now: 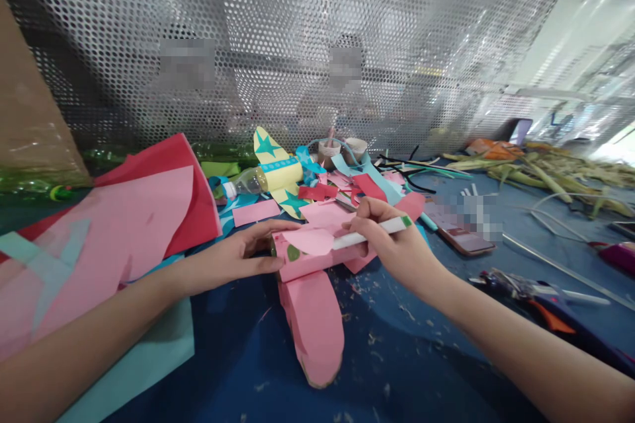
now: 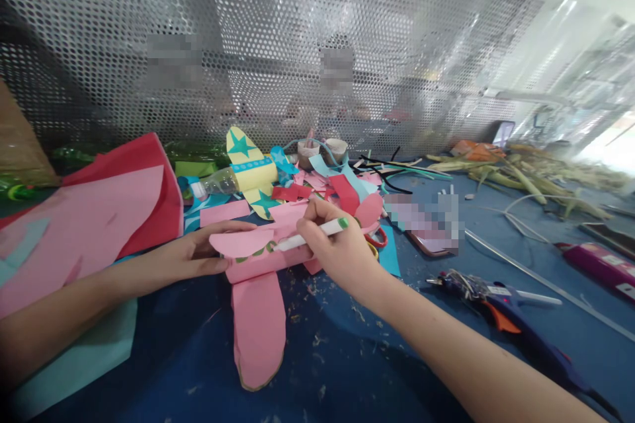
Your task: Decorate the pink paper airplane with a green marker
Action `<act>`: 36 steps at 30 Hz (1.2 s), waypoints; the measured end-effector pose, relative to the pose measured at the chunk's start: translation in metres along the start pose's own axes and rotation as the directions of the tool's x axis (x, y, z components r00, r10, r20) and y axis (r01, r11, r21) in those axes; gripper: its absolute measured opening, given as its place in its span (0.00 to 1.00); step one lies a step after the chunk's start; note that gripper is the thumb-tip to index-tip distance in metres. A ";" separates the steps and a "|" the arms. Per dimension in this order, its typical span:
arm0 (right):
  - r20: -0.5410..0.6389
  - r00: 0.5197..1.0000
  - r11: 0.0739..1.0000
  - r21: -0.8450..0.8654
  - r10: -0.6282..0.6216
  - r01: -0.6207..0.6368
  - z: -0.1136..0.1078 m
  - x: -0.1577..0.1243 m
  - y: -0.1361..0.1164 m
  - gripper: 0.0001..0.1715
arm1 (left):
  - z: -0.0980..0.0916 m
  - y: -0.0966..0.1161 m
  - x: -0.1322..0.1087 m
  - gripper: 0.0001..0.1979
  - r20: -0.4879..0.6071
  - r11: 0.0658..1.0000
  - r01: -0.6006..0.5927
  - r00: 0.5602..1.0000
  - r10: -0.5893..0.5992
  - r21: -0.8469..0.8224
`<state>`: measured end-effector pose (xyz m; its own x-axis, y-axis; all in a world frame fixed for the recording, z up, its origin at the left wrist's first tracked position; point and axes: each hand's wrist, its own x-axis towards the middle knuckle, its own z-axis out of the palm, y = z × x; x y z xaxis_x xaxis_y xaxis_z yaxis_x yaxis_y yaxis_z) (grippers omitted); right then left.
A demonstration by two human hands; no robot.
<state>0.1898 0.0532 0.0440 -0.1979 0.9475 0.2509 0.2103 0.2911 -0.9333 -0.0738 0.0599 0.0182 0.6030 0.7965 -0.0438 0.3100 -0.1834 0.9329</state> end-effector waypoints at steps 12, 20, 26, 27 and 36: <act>-0.014 1.000 1.000 0.012 0.015 -0.015 -0.001 -0.002 0.000 0.10 | 0.000 -0.001 0.000 0.29 -0.006 1.000 -0.001 1.000 0.001 0.005; -0.022 1.000 1.000 -0.003 0.009 -0.009 -0.001 0.000 0.001 0.11 | 0.000 0.001 0.000 0.31 -0.006 1.000 0.015 1.000 -0.014 0.016; -0.021 1.000 1.000 0.012 0.016 -0.016 -0.001 0.000 0.001 0.11 | 0.000 -0.001 0.000 0.30 -0.009 1.000 -0.002 1.000 0.002 0.009; -0.023 1.000 1.000 0.016 0.017 -0.016 -0.001 0.000 0.001 0.12 | 0.000 -0.001 0.000 0.30 -0.010 1.000 -0.006 1.000 0.006 0.007; -0.022 1.000 1.000 -0.002 0.011 -0.011 -0.002 0.000 0.001 0.13 | 0.000 0.000 0.000 0.29 0.000 1.000 0.010 1.000 -0.010 -0.014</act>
<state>0.1914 0.0533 0.0438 -0.1742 0.9534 0.2464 0.2143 0.2810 -0.9355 -0.0739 0.0595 0.0185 0.5997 0.7984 -0.0534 0.3059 -0.1671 0.9373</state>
